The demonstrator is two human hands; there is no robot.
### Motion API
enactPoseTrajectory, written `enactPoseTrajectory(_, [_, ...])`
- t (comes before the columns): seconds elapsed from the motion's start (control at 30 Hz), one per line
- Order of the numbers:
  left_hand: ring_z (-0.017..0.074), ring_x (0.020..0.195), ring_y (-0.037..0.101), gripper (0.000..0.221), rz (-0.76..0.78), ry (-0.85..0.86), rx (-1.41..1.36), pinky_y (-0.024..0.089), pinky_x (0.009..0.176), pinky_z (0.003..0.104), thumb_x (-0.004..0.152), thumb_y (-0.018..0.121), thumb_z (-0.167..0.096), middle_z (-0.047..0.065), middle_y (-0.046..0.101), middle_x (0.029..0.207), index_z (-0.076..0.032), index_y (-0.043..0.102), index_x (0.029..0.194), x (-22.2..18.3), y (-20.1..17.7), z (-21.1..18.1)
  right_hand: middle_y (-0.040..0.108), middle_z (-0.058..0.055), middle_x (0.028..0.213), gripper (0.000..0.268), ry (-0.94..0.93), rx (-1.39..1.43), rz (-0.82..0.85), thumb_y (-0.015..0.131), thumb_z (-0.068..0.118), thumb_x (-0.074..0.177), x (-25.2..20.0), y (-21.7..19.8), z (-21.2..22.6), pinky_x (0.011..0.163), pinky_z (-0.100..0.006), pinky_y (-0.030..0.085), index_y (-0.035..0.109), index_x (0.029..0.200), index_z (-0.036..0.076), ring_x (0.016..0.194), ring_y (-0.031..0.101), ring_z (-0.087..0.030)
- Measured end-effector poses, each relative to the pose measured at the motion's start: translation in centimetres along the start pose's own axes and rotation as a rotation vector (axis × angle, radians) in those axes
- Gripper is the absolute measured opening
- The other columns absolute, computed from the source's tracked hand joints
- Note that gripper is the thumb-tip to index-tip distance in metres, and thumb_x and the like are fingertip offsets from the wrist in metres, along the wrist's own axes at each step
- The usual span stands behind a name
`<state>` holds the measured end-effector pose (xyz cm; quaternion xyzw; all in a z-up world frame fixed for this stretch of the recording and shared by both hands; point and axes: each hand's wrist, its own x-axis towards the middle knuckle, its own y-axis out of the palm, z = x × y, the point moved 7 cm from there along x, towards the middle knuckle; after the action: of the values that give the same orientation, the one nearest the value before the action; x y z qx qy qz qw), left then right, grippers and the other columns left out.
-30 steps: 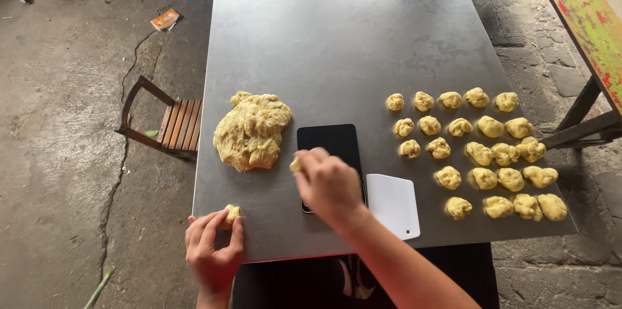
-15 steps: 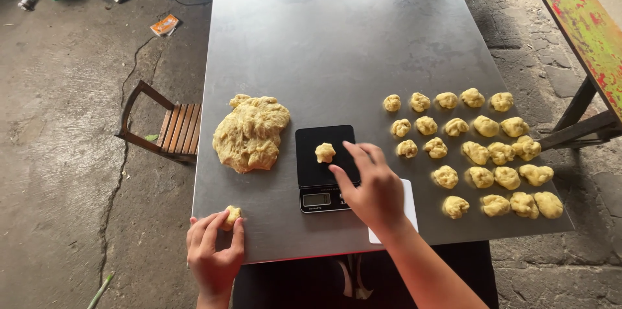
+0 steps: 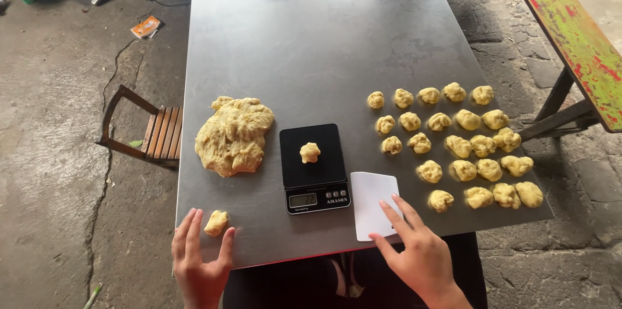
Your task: Dividing and weighing dough portions on a digital scale using a bench scraper
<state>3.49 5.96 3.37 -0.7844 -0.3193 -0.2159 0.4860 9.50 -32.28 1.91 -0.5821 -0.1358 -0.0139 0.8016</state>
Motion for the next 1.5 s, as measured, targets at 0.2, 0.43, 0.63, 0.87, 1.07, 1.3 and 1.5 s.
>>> enactPoseTrajectory(0.2, [0.0241,0.128,0.065,0.043,0.137,0.061,-0.125,0.048,0.119,0.043,0.088,0.078,-0.009,0.014,0.066,0.139,-0.002,0.068,0.130,-1.5,1.1,0.4,0.058,0.010,0.149,0.059,-0.032,-0.030,0.023,0.075,0.060,0.077,-1.2,0.7,0.5,0.050,-0.030,0.059,0.069,0.129,0.034,0.088,0.077,-0.015])
enactPoseTrajectory(0.43, [0.0178,0.110,0.072,0.025,0.053,0.025,-0.151,0.055,0.112,0.039,0.091,0.077,0.002,0.009,0.074,0.124,-0.003,0.075,0.115,-0.4,0.9,0.1,0.058,0.001,0.149,0.064,-0.064,-0.005,0.024,0.076,0.059,0.078,-1.1,1.0,1.9,0.046,-0.031,0.060,0.067,0.133,0.028,0.085,0.077,-0.017])
enactPoseTrajectory(0.63, [0.0196,0.110,0.073,0.028,0.030,-0.013,-0.094,0.057,0.106,0.032,0.088,0.082,-0.001,0.007,0.076,0.118,-0.005,0.077,0.115,0.0,1.5,0.5,0.067,0.009,0.121,0.052,0.037,0.098,-0.050,0.078,0.053,0.079,2.9,-0.6,3.7,0.051,-0.039,0.059,0.071,0.124,0.027,0.074,0.074,-0.020])
enactPoseTrajectory(0.87, [0.0197,0.106,0.071,0.035,-0.056,-0.034,-0.056,0.058,0.098,0.033,0.086,0.088,-0.011,0.009,0.074,0.120,-0.007,0.076,0.118,0.0,1.5,0.4,0.061,0.000,0.112,0.064,-0.014,0.190,-0.058,0.075,0.052,0.085,11.9,2.9,9.0,0.049,-0.041,0.056,0.065,0.135,0.015,0.065,0.070,-0.027])
enactPoseTrajectory(1.07, [0.0225,0.106,0.071,0.041,-0.060,-0.022,-0.057,0.057,0.101,0.034,0.080,0.091,-0.015,0.010,0.074,0.116,-0.006,0.075,0.117,-0.3,1.5,0.4,0.051,-0.002,0.103,0.050,0.038,0.076,0.049,0.084,0.053,0.077,15.5,8.4,10.4,0.049,-0.039,0.055,0.070,0.111,0.018,0.058,0.067,-0.026])
enactPoseTrajectory(1.3, [0.0216,0.103,0.071,0.033,-0.081,-0.026,-0.033,0.058,0.101,0.035,0.083,0.089,-0.013,0.007,0.075,0.113,-0.006,0.077,0.113,-0.5,1.7,0.4,0.060,-0.003,0.093,0.021,-0.001,0.098,0.029,0.074,0.027,0.083,15.6,9.2,10.9,0.048,-0.042,0.053,0.065,0.099,0.019,0.062,0.069,-0.030])
enactPoseTrajectory(1.5, [0.0244,0.104,0.071,0.032,-0.088,-0.010,-0.024,0.059,0.102,0.036,0.084,0.089,-0.009,0.009,0.075,0.113,-0.006,0.077,0.113,-0.7,1.9,0.5,0.067,0.002,0.093,0.016,-0.010,0.221,-0.094,0.074,0.021,0.080,14.8,6.1,10.3,0.047,-0.041,0.053,0.068,0.095,0.021,0.062,0.068,-0.028])
